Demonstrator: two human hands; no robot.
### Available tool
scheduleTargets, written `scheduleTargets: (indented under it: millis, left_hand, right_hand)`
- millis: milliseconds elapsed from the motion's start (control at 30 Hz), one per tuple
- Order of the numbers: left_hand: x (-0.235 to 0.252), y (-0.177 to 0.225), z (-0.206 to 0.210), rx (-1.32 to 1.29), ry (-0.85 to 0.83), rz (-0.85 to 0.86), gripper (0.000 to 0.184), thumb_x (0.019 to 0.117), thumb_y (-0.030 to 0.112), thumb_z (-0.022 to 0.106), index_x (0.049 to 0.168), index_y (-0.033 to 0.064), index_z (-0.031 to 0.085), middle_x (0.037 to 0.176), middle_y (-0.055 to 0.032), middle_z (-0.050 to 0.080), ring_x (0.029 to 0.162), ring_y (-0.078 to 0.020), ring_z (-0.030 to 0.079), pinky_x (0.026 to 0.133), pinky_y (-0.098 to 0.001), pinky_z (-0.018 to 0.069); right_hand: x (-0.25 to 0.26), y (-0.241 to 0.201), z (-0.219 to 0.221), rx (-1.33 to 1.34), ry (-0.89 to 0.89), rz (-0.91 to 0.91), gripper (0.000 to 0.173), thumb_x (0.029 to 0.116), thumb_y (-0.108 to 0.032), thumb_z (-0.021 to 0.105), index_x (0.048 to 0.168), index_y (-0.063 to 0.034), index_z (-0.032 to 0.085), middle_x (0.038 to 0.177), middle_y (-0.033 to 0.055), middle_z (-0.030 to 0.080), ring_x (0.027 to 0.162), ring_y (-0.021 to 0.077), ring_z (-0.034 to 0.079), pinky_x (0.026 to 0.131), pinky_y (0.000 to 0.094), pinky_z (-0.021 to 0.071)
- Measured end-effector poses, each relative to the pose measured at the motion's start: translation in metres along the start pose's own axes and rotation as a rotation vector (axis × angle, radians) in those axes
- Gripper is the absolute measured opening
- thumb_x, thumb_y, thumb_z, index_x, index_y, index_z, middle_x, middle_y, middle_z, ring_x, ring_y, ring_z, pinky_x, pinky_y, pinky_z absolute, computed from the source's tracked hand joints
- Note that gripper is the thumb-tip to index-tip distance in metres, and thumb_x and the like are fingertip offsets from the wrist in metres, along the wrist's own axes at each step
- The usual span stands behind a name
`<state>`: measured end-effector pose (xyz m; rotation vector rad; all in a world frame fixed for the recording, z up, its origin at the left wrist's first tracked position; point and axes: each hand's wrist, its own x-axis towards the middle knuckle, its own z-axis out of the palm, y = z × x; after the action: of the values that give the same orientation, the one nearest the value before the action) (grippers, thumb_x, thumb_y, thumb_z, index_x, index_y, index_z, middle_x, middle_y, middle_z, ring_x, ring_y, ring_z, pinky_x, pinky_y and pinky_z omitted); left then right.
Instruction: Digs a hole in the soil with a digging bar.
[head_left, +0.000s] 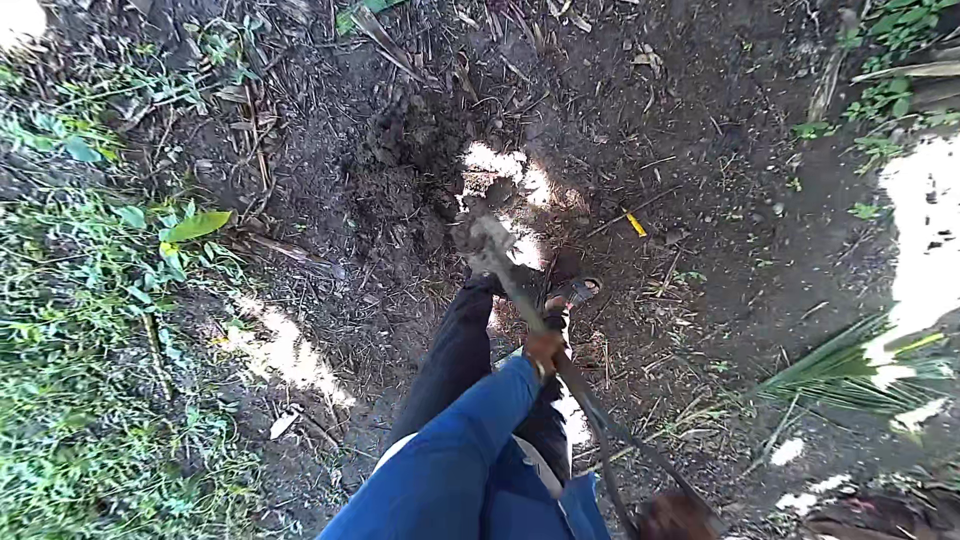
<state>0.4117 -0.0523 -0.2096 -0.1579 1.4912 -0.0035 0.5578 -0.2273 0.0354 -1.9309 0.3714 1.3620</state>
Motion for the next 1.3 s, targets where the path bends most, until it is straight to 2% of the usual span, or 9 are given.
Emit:
scheduleTargets:
  millis: [67,133,233,333,467,667,833,1067,1300]
  left_hand:
    - [0.038,0.025,-0.041,0.016,0.053,0.025,0.042,0.0955,0.014,0.069,0.130,-0.0042,0.054,0.098,-0.0178,0.067,0.079,-0.0255,0.067,0.072,-0.0445,0.0587]
    - [0.058,0.043,-0.047,-0.100,0.066,0.067,0.033,0.0939,0.010,0.066,0.122,-0.0034,0.056,0.090,-0.0153,0.065,0.073,-0.0240,0.065,0.067,-0.0423,0.0587]
    - [0.041,0.025,-0.045,-0.396,-0.121,0.150,0.012,0.1040,0.014,0.046,0.106,0.0035,0.052,0.068,-0.0060,0.057,0.054,-0.0173,0.059,0.051,-0.0341,0.0554]
    - [0.006,0.021,-0.035,-0.629,-0.236,0.144,0.019,0.1052,0.019,0.034,0.092,0.0116,0.046,0.060,0.0007,0.049,0.047,-0.0126,0.053,0.046,-0.0275,0.0517]
    - [-0.013,0.025,0.010,-0.448,-0.075,0.162,0.010,0.1012,0.011,0.051,0.094,0.0036,0.053,0.062,-0.0056,0.055,0.048,-0.0170,0.057,0.046,-0.0326,0.0528]
    - [-0.027,0.047,0.110,-0.137,0.060,0.194,0.024,0.0957,0.008,0.066,0.113,-0.0034,0.054,0.074,-0.0104,0.061,0.057,-0.0182,0.062,0.054,-0.0327,0.0569]
    - [-0.009,0.063,0.194,0.058,0.102,0.225,0.035,0.0884,0.001,0.070,0.118,-0.0048,0.053,0.080,-0.0112,0.062,0.060,-0.0181,0.063,0.056,-0.0332,0.0573]
    - [-0.055,0.097,0.256,-0.166,0.100,0.304,0.021,0.0954,0.005,0.065,0.110,-0.0041,0.053,0.067,-0.0077,0.059,0.050,-0.0160,0.060,0.049,-0.0298,0.0552]
    - [-0.087,0.139,0.259,-0.141,0.025,0.276,0.034,0.0997,0.024,0.067,0.119,-0.0016,0.057,0.081,-0.0090,0.063,0.063,-0.0164,0.062,0.060,-0.0325,0.0561]
  right_hand:
    - [0.034,0.022,0.072,0.076,0.103,-0.019,0.018,0.0873,-0.012,0.052,0.072,-0.0192,0.058,0.050,-0.0061,0.053,0.042,0.0075,0.051,0.044,0.0280,0.0473]
    - [0.045,0.016,0.102,0.039,0.079,-0.164,0.008,0.0785,-0.007,0.061,0.074,-0.0127,0.059,0.051,-0.0017,0.056,0.041,0.0103,0.052,0.041,0.0291,0.0478]
    - [0.013,-0.007,0.091,-0.418,-0.069,-0.515,0.021,0.0758,-0.020,0.080,0.084,-0.0050,0.067,0.066,-0.0010,0.067,0.054,0.0063,0.063,0.052,0.0260,0.0572]
    - [-0.015,-0.035,0.069,-0.816,-0.185,-0.768,0.027,0.0772,-0.028,0.080,0.085,-0.0033,0.071,0.072,-0.0024,0.070,0.065,-0.0038,0.065,0.063,0.0173,0.0569]
    - [-0.021,-0.037,0.039,-0.327,-0.039,-0.501,0.028,0.0705,-0.001,0.079,0.095,-0.0072,0.066,0.070,-0.0044,0.070,0.055,0.0071,0.065,0.053,0.0266,0.0589]
    - [0.009,-0.066,0.009,0.134,-0.072,-0.353,0.015,0.0835,0.001,0.061,0.078,-0.0126,0.064,0.054,-0.0002,0.060,0.045,0.0120,0.058,0.048,0.0299,0.0536]
    - [0.105,-0.113,0.028,0.180,0.015,-0.383,0.007,0.0811,-0.005,0.065,0.082,-0.0088,0.060,0.053,-0.0005,0.058,0.044,0.0134,0.058,0.046,0.0318,0.0542]
    - [0.123,-0.212,0.020,0.188,-0.307,-0.409,0.009,0.0813,-0.002,0.066,0.086,-0.0060,0.059,0.054,0.0018,0.059,0.044,0.0145,0.059,0.047,0.0311,0.0556]
    - [0.173,-0.258,0.091,-0.027,-0.289,-0.391,0.008,0.0865,-0.004,0.063,0.085,-0.0021,0.056,0.055,0.0028,0.054,0.045,0.0157,0.055,0.047,0.0336,0.0541]
